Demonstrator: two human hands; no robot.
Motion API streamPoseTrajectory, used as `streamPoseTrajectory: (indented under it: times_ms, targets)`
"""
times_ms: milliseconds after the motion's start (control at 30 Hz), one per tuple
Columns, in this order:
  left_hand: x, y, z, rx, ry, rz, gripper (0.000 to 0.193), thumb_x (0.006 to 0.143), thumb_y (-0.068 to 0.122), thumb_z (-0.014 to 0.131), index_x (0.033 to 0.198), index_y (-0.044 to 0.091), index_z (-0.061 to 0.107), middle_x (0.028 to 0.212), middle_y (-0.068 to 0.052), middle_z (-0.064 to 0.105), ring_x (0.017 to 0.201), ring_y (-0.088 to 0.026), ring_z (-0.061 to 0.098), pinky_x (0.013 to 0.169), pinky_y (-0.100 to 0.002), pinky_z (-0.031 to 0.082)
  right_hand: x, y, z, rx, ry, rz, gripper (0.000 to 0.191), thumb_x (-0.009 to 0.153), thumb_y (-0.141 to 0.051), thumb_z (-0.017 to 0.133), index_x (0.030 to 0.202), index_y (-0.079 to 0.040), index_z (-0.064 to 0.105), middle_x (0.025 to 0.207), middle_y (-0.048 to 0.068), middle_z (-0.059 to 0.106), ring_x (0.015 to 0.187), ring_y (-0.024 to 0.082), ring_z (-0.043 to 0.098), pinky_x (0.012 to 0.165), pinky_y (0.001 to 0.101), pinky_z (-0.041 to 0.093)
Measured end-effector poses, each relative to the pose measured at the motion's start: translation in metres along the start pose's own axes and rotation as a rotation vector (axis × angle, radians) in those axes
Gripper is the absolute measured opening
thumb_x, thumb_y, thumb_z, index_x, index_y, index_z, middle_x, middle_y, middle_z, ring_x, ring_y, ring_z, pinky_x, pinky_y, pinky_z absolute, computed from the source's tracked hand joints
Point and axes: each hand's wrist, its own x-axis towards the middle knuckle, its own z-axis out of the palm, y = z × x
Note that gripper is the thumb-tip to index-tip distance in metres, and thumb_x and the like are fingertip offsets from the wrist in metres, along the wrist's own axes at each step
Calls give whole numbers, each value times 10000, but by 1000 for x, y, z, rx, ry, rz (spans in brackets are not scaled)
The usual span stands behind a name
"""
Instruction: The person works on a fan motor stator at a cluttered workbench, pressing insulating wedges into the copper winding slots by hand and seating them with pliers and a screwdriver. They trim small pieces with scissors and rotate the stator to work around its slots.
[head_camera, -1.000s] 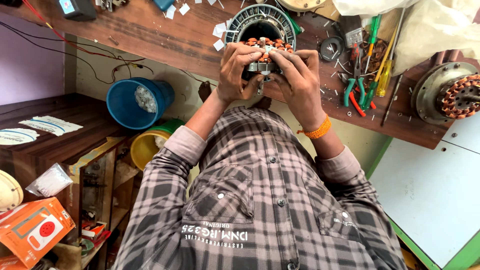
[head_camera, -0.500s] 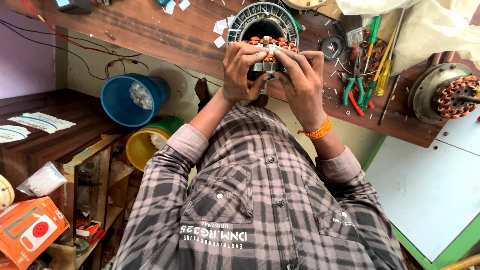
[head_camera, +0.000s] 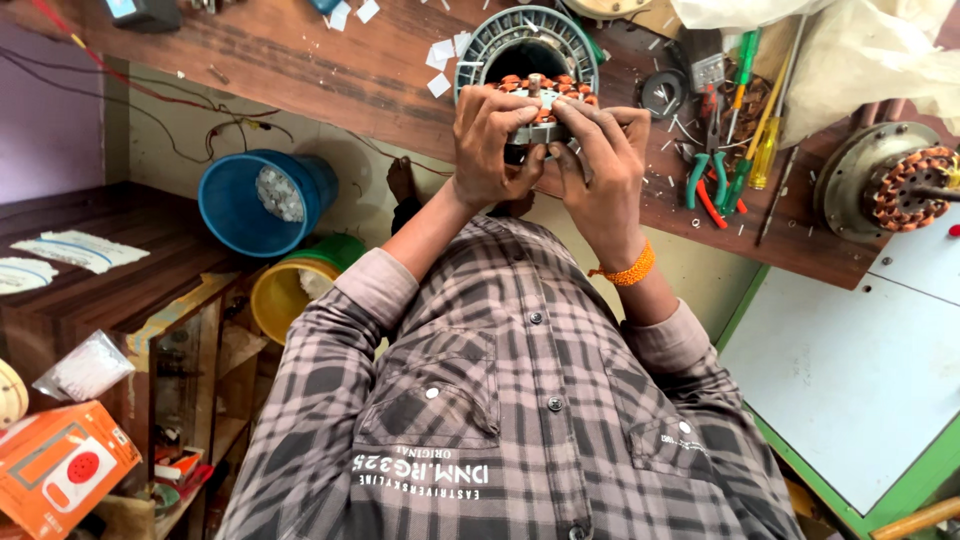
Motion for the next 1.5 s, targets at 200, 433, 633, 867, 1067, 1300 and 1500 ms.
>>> streamPoseTrajectory:
  times_ms: [200,433,633,867,1067,1300,1500]
  targets:
    - [15,3,-25,-143,-183,-27,525,925,194,836,1340,81,535,1208,-95,628,1087,-318,584,957,-453,497,-44,52,-4,95,224,168,274,985,50,683,1255,0,684,1228,136,712,1113,242,664,980,356,537]
    - [24,4,-41,-38,-393,-10,465,859,102,853,1283,114,662,1187,-102,645,1088,-334,595,955,-457,501,-132,151,0,158,323,740,170,1015,-12,612,1124,20,738,891,96,747,769,108,680,698,255,546]
    - [16,-5,-32,-32,-369,-28,473,830,3,813,1271,73,656,1188,-117,649,1090,-341,600,966,-461,505,-153,182,8,222,397,773,165,1013,-22,597,1114,1,725,892,71,767,741,101,685,680,257,552]
    - [20,-2,-36,-3,-395,-32,545,779,-82,795,1279,92,664,1216,-85,700,1129,-292,642,991,-421,528,-86,195,46,210,296,502,135,986,2,625,1073,19,726,910,143,758,825,239,749,738,333,547]
    - [36,15,-45,190,-586,22,650,770,-42,807,1378,101,629,1286,-64,678,1153,-308,610,1029,-441,521,-1,219,90,-79,247,296,380,888,-68,772,1230,23,632,1149,242,650,1027,449,622,846,505,524]
    - [45,16,-50,-165,-478,-108,645,875,189,878,1422,85,552,1384,-133,586,1243,-344,576,1074,-452,499,8,216,94,9,230,371,253,1016,-159,749,1203,-45,621,1166,164,672,1054,374,675,900,463,549]
    - [33,10,-47,-198,-451,-192,570,875,121,881,1384,115,623,1310,-79,649,1241,-313,587,1078,-421,520,-57,236,45,1067,591,717,254,1087,-266,614,1272,-128,507,1216,106,716,1023,285,717,905,482,640]
